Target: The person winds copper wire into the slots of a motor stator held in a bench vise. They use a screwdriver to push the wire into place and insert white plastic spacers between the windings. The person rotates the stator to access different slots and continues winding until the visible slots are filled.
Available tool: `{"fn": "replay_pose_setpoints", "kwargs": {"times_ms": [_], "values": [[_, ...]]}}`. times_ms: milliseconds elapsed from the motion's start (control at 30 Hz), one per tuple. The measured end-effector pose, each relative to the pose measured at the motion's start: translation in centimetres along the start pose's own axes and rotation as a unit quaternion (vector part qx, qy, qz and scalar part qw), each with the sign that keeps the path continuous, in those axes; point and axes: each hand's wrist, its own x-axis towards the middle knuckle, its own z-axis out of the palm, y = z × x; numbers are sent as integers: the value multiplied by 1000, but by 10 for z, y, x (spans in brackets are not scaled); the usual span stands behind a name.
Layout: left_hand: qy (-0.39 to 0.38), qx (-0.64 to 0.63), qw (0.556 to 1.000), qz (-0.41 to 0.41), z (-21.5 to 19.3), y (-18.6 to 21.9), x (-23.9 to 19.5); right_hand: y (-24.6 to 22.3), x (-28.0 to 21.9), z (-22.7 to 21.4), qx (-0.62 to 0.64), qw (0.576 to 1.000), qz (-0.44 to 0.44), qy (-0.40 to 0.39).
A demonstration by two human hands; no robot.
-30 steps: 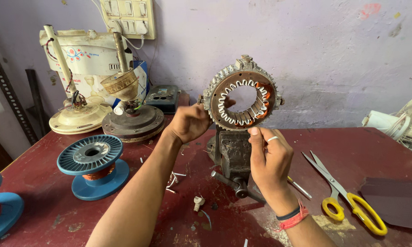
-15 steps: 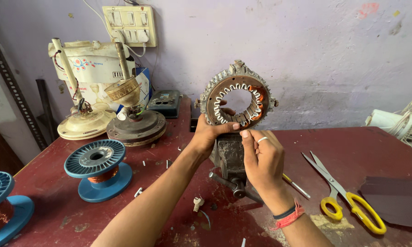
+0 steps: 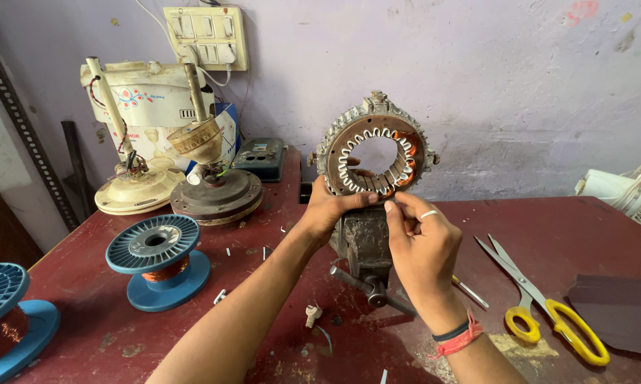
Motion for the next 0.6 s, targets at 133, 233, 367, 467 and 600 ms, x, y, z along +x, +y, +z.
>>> {"fn": "replay_pose_setpoints", "kwargs": {"times_ms": [133, 233, 367, 467, 600], "values": [[-4, 0, 1000, -18, -1, 2, 0, -1, -2, 0, -23, 1000, -8, 4], [-14, 4, 1000, -22, -2, 2, 0, -1, -1, 0, -25, 1000, 3, 10], [-19, 17, 999, -35, -3, 2, 0, -1, -1, -1, -32, 999, 1, 7], [-30, 13, 999, -29, -4, 1, 0, -1, -1, -2, -32, 999, 11, 1], [-10, 3, 1000, -24, -4, 1, 1, 0, 0, -5, -47, 999, 28, -4]]}}
